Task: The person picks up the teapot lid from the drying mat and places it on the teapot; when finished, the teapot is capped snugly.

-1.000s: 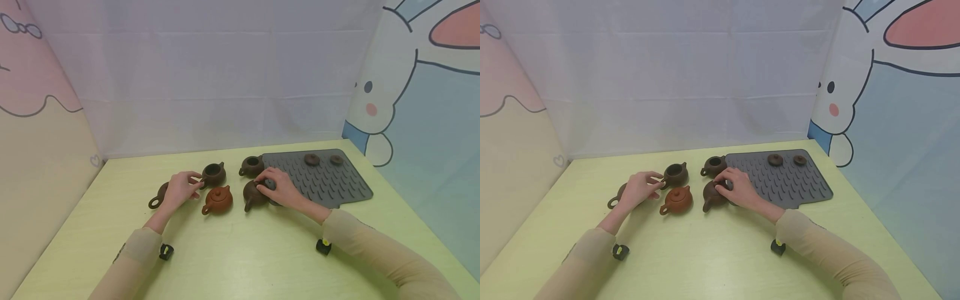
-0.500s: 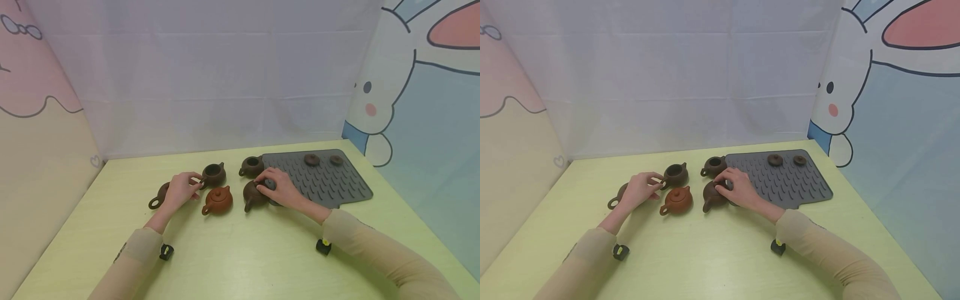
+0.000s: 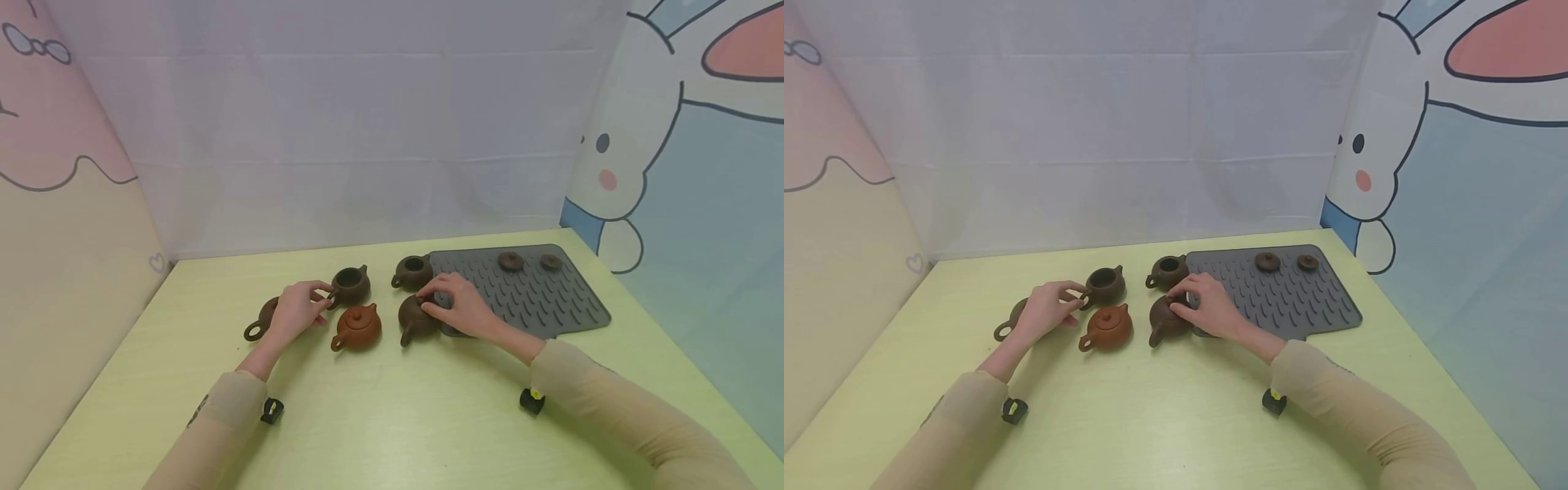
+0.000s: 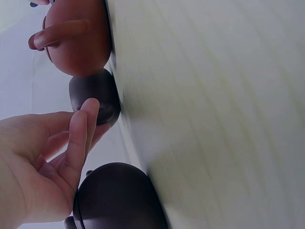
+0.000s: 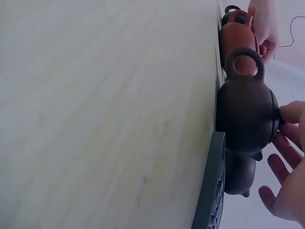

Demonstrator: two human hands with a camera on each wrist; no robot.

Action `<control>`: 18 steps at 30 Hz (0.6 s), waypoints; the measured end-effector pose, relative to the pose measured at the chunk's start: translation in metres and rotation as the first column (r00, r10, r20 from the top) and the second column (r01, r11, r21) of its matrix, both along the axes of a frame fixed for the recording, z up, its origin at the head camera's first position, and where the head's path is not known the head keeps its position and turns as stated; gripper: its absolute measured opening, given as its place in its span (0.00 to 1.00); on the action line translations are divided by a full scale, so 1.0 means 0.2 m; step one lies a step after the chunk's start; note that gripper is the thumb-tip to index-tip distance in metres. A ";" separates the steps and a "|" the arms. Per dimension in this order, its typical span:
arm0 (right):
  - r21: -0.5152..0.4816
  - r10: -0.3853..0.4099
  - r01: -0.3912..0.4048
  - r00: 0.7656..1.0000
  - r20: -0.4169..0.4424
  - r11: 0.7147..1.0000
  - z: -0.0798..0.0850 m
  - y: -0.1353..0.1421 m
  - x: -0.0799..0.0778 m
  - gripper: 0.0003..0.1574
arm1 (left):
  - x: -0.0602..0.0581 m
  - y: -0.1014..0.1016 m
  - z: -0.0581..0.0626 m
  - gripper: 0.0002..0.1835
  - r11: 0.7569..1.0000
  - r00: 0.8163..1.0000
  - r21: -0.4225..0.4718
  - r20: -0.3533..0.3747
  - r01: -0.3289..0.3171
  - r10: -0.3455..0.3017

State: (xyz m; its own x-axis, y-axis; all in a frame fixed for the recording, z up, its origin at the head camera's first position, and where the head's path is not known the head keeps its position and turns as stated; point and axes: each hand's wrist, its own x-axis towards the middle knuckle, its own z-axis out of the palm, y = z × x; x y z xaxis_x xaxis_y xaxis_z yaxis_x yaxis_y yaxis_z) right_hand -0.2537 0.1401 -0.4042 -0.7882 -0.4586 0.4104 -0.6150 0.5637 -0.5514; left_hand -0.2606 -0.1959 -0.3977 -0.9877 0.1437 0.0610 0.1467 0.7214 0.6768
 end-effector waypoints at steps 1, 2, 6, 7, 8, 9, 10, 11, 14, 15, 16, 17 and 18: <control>0.001 0.003 -0.003 1.000 0.009 1.000 0.00 0.01 0.00 0.13 | 0.00 0.00 0.00 0.15 1.000 1.000 -0.002 -0.001 0.000 0.000; 0.003 0.007 -0.007 1.000 0.011 1.000 0.00 0.01 0.00 0.14 | 0.00 0.00 0.00 0.15 1.000 1.000 -0.002 0.000 0.000 0.000; 0.000 0.021 -0.021 1.000 0.021 1.000 0.01 0.05 -0.01 0.19 | 0.00 0.00 0.01 0.15 1.000 1.000 -0.005 0.003 0.000 0.000; -0.003 0.021 -0.021 1.000 0.021 1.000 0.01 0.07 -0.02 0.19 | 0.00 0.00 0.01 0.15 1.000 1.000 -0.005 0.003 0.000 0.000; -0.002 0.017 -0.017 1.000 0.017 1.000 0.01 0.08 -0.04 0.19 | 0.00 0.00 0.01 0.15 1.000 1.000 -0.005 0.004 -0.001 0.001; -0.003 0.012 -0.012 1.000 0.020 1.000 0.02 0.10 -0.05 0.19 | 0.01 0.00 0.01 0.15 1.000 1.000 -0.004 0.004 -0.001 0.001; -0.003 0.006 -0.006 1.000 0.020 1.000 0.02 0.11 -0.06 0.19 | 0.01 0.00 0.01 0.15 1.000 1.000 -0.005 0.004 -0.001 0.002; 0.001 -0.001 0.001 1.000 0.017 1.000 0.02 0.13 -0.08 0.19 | 0.01 0.00 0.01 0.15 1.000 1.000 -0.005 0.004 -0.001 0.001; 0.006 -0.025 0.025 1.000 0.010 1.000 0.03 0.19 -0.12 0.19 | 0.01 0.00 0.01 0.15 1.000 1.000 -0.006 0.004 -0.002 0.002; 0.006 -0.034 0.034 0.999 0.009 0.999 0.03 0.21 -0.13 0.19 | 0.01 0.00 0.01 0.15 1.000 1.000 -0.006 0.004 -0.002 0.002; 0.003 -0.044 0.044 0.999 0.007 0.999 0.03 0.23 -0.14 0.20 | 0.01 0.00 0.01 0.15 1.000 1.000 -0.006 0.004 -0.002 0.002; 0.006 -0.055 0.055 0.998 0.005 0.998 0.04 0.25 -0.15 0.20 | 0.01 0.00 0.01 0.15 1.000 1.000 -0.006 0.004 -0.003 0.003; 0.009 -0.069 0.069 0.998 0.003 0.998 0.04 0.27 -0.17 0.20 | 0.01 0.00 0.01 0.15 1.000 1.000 -0.006 0.004 -0.005 0.005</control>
